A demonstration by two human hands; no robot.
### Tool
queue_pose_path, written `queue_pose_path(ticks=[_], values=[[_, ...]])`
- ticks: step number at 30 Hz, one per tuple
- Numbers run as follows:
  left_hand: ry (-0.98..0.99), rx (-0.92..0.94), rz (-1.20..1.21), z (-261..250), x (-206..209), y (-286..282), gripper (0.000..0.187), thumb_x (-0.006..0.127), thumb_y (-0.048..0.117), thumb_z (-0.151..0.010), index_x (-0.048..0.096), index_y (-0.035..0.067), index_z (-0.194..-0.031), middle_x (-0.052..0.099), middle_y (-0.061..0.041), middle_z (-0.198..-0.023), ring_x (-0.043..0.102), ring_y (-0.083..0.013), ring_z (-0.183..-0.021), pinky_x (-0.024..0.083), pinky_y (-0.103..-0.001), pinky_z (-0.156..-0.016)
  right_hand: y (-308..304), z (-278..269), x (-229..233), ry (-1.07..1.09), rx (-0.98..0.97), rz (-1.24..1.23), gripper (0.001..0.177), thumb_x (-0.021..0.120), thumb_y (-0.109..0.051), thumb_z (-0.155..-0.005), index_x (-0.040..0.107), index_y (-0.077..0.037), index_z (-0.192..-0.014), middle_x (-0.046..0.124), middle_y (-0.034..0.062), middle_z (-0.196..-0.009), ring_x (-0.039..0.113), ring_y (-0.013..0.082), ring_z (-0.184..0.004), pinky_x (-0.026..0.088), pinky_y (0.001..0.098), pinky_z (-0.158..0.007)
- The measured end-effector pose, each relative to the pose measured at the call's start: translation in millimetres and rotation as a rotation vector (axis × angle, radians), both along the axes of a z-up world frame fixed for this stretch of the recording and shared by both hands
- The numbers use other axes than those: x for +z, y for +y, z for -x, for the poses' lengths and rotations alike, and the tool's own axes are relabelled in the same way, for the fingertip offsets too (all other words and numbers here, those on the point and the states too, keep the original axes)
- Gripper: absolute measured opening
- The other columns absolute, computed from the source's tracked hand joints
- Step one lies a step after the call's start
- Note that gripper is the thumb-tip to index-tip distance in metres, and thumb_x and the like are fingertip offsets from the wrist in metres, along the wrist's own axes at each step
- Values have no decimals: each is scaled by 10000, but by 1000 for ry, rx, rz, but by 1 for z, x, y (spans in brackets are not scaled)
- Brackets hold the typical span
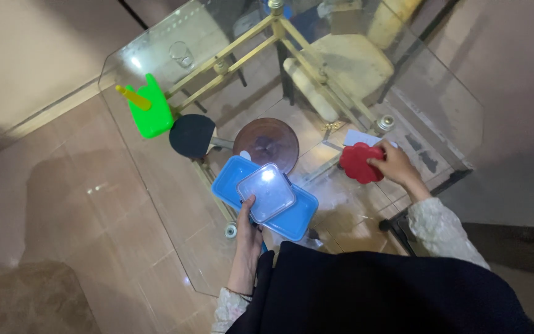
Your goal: The person is organizing various household items from a glass table into a white plastic basket and disposing of waste.
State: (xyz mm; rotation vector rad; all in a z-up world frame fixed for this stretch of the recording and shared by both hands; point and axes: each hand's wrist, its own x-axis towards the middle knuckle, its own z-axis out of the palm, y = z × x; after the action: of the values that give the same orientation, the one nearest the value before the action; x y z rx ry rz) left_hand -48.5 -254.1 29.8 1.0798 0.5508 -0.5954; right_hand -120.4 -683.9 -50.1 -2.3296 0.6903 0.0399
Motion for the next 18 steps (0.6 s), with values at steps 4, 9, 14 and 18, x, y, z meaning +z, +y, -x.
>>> queue_pose_path(ticks=[4, 9, 14, 18], values=[[8, 52, -26, 5, 8, 13, 739, 737, 447, -793, 533, 107, -1417, 640, -35, -1304, 582, -163, -1163, 430, -292, -907, 41, -24, 13, -61, 113, -127, 413, 788, -247, -850, 623, -47, -1172, 738, 185, -1026, 731, 277, -917, 575, 409, -824], [42, 153, -51, 14, -14, 43, 878, 746, 509, -758, 473, 76, -1472, 601, -75, -1390, 564, -208, -1248, 419, -351, -1005, 105, -91, 28, -335, 112, -320, 517, 823, -170, -844, 552, -49, -1268, 714, 138, -1070, 702, 188, -950, 583, 340, -775], [45, 275, -35, 29, -31, 71, 911, 770, 506, -754, 459, 55, -1482, 581, -99, -1407, 558, -239, -1269, 421, -369, -1058, 148, -156, -15, -355, -4, -638, 555, 824, -109, -842, 495, -67, -1287, 705, 133, -1095, 706, 186, -957, 594, 309, -780], [24, 316, -42, 36, -53, 93, 908, 801, 522, -823, 514, -3, -1506, 553, -141, -1362, 514, -247, -1091, 283, -400, -858, 172, -174, -23, -343, -66, -624, 572, 840, -106, -823, 485, -60, -1269, 711, 140, -1088, 689, 183, -974, 576, 314, -811]])
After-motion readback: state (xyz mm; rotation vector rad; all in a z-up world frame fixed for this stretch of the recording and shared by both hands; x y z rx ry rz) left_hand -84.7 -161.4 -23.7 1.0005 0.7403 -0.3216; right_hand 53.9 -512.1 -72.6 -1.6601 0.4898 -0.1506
